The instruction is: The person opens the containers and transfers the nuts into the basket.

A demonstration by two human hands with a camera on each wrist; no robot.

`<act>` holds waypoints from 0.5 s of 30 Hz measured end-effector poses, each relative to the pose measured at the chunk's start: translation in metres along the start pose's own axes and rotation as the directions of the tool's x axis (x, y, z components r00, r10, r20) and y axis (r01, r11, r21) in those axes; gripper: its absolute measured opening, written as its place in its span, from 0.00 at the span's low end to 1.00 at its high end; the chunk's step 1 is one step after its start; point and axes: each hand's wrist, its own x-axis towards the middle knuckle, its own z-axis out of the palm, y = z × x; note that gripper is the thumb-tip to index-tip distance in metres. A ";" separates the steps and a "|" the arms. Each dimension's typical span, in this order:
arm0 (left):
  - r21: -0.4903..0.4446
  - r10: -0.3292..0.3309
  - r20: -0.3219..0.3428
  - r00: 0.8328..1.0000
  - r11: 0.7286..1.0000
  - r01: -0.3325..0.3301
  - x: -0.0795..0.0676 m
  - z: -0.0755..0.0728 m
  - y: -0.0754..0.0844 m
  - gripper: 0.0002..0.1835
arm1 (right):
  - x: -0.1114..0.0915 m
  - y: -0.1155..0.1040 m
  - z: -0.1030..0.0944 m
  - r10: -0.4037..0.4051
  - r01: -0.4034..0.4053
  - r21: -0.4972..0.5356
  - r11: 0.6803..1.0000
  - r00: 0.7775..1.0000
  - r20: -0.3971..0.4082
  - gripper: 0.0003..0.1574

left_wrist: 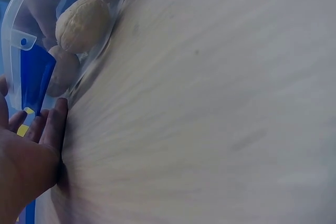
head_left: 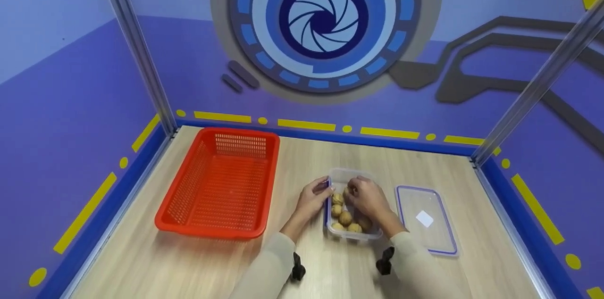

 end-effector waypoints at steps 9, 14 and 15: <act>-0.015 -0.018 0.023 1.000 1.000 0.018 -0.004 0.002 -0.001 0.26 | 0.000 0.000 -0.017 -0.015 0.006 0.160 0.987 0.998 0.053 0.10; -0.012 -0.009 0.013 1.000 1.000 0.009 -0.003 -0.003 0.001 0.25 | 0.010 -0.011 -0.028 -0.032 0.017 0.208 0.978 0.997 0.067 0.09; -0.009 -0.009 0.012 1.000 1.000 0.009 -0.002 -0.004 0.001 0.24 | 0.012 -0.014 -0.029 -0.047 0.033 0.214 0.976 0.997 0.062 0.09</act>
